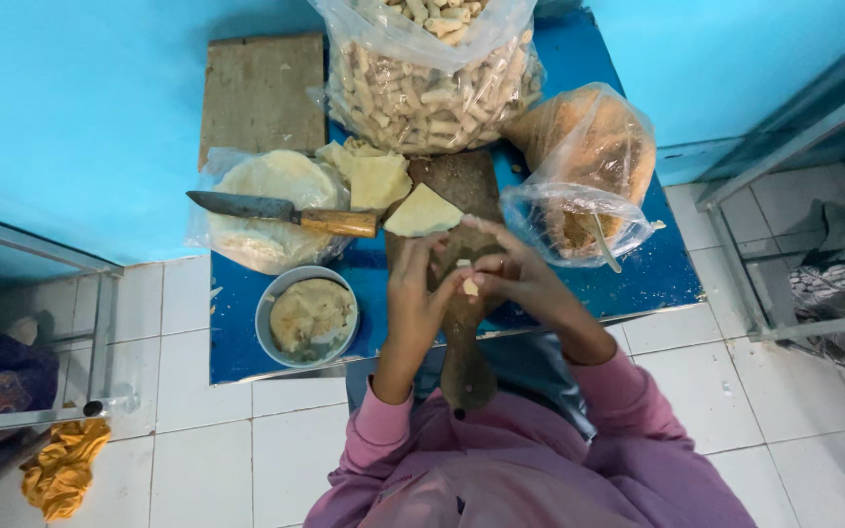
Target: The person sits at a small blue table and folds pieces of dough by hand, pressing each folded piece closed and placing it on a wooden board. They work through dough pieces one at a time, occasionally reaching into a plastic bag, and a stack of folded dough pieces accumulates on the board.
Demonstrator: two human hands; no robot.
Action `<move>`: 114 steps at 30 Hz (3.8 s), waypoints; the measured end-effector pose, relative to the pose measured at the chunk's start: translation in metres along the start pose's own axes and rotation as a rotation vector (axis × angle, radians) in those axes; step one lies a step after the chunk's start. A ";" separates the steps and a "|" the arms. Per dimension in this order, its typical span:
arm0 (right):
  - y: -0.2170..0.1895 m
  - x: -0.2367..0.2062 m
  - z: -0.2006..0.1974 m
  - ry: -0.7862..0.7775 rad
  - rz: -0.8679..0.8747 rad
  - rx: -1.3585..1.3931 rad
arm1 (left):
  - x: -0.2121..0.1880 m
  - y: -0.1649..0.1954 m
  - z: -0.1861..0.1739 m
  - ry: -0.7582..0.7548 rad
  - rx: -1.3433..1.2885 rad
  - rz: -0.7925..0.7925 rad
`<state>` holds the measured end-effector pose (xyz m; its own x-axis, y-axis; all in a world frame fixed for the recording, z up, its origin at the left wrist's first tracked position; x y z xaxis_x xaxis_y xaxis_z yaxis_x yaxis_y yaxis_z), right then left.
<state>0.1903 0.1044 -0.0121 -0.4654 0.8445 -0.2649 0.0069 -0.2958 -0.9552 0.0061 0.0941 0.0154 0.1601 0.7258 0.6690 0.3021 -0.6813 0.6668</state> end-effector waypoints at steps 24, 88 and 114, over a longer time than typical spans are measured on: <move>-0.046 -0.112 -0.052 1.074 -0.120 -0.987 | 0.043 -0.062 0.017 -0.174 0.517 0.100; -0.043 0.052 0.166 -0.075 -0.705 -1.442 | -0.068 -0.050 0.040 -0.148 0.351 0.213; 0.011 -0.026 0.033 0.602 -0.401 -1.259 | -0.043 0.023 0.004 -0.062 0.425 -0.016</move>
<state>0.1734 0.0650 -0.0116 -0.1899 0.9242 0.3313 0.8730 0.3134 -0.3737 0.0099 0.0477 0.0008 0.2042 0.7494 0.6299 0.6632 -0.5792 0.4741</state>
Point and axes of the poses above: each hand's wrist, its own x-axis towards the middle knuckle, its own z-axis out of the palm, y = z × x, the point moved 3 cm from there along x, towards the middle knuckle, and after that the axes turned 15 degrees about z, right-handed, at the moved point
